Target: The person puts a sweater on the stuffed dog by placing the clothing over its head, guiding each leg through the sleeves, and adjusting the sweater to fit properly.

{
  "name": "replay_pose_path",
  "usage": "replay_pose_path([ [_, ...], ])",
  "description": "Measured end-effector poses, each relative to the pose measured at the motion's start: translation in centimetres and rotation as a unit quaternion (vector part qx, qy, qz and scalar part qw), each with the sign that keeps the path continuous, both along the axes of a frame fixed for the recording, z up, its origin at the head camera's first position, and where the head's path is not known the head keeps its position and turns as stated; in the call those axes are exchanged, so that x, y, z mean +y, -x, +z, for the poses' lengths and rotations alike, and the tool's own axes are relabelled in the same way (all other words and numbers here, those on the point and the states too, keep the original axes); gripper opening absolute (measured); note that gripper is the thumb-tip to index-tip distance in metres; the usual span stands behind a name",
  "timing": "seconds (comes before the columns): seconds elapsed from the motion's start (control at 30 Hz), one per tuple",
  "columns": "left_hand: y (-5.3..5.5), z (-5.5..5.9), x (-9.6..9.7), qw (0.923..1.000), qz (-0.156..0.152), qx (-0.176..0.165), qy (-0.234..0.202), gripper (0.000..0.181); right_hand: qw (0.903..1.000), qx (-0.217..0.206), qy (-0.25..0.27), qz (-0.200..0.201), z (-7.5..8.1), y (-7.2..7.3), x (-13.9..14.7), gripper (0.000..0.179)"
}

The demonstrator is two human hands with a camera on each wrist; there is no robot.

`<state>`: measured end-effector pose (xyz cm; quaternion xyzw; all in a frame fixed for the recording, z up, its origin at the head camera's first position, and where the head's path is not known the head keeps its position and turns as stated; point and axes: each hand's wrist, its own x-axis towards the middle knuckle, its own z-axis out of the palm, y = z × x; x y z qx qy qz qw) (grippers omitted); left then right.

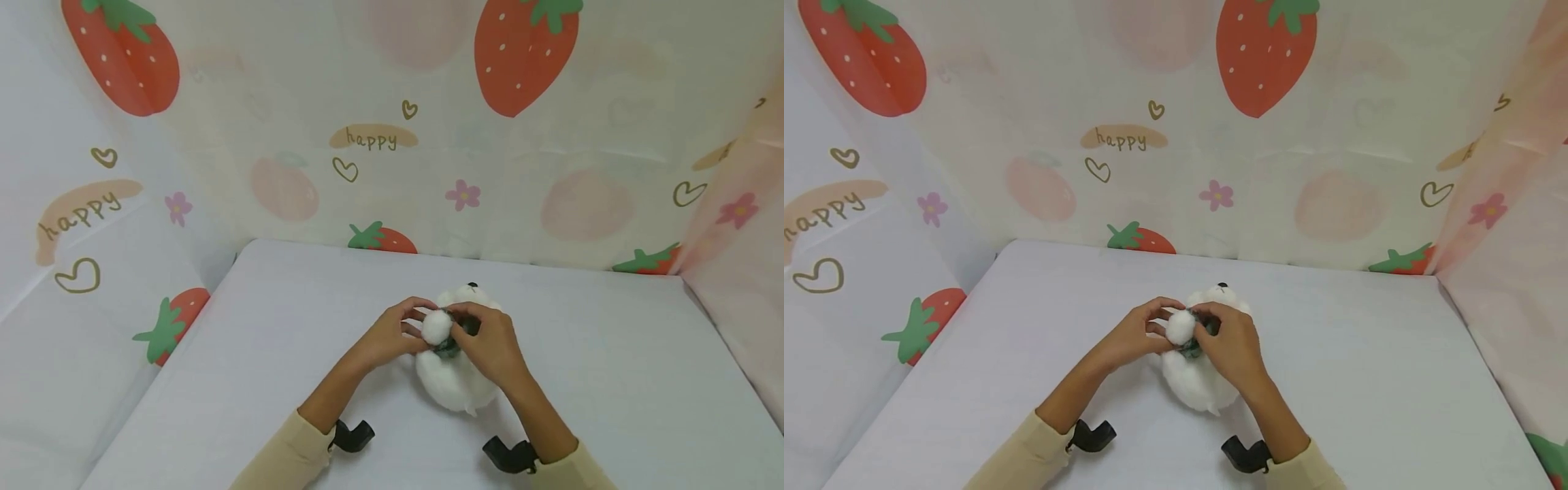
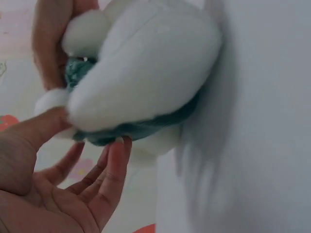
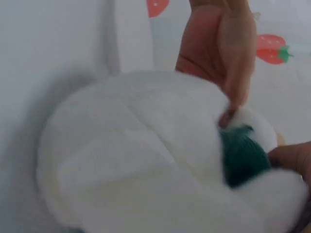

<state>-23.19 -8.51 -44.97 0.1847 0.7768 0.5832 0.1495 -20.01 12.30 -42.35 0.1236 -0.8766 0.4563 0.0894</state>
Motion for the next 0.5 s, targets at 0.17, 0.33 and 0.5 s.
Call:
replay_pose_path([
  [0.17, -0.5, 1.3, -0.5, 0.9936, -0.004, 0.09, 0.068, 0.052, 0.999, -0.001, 0.004, 0.045, 0.7, 0.2, 1.3, 0.023],
  [0.33, -0.5, 1.3, -0.5, 0.9855, 0.017, 0.136, 0.101, 0.031, 0.9953, -0.023, -0.037, 0.086, 0.9, 0.2, 1.8, 0.023],
  [0.5, -0.4, 1.6, -1.3, 0.9873, 0.025, 0.117, 0.104, 0.027, 0.9931, -0.04, -0.065, 0.089, 1.0, 0.2, 1.9, 0.021],
])
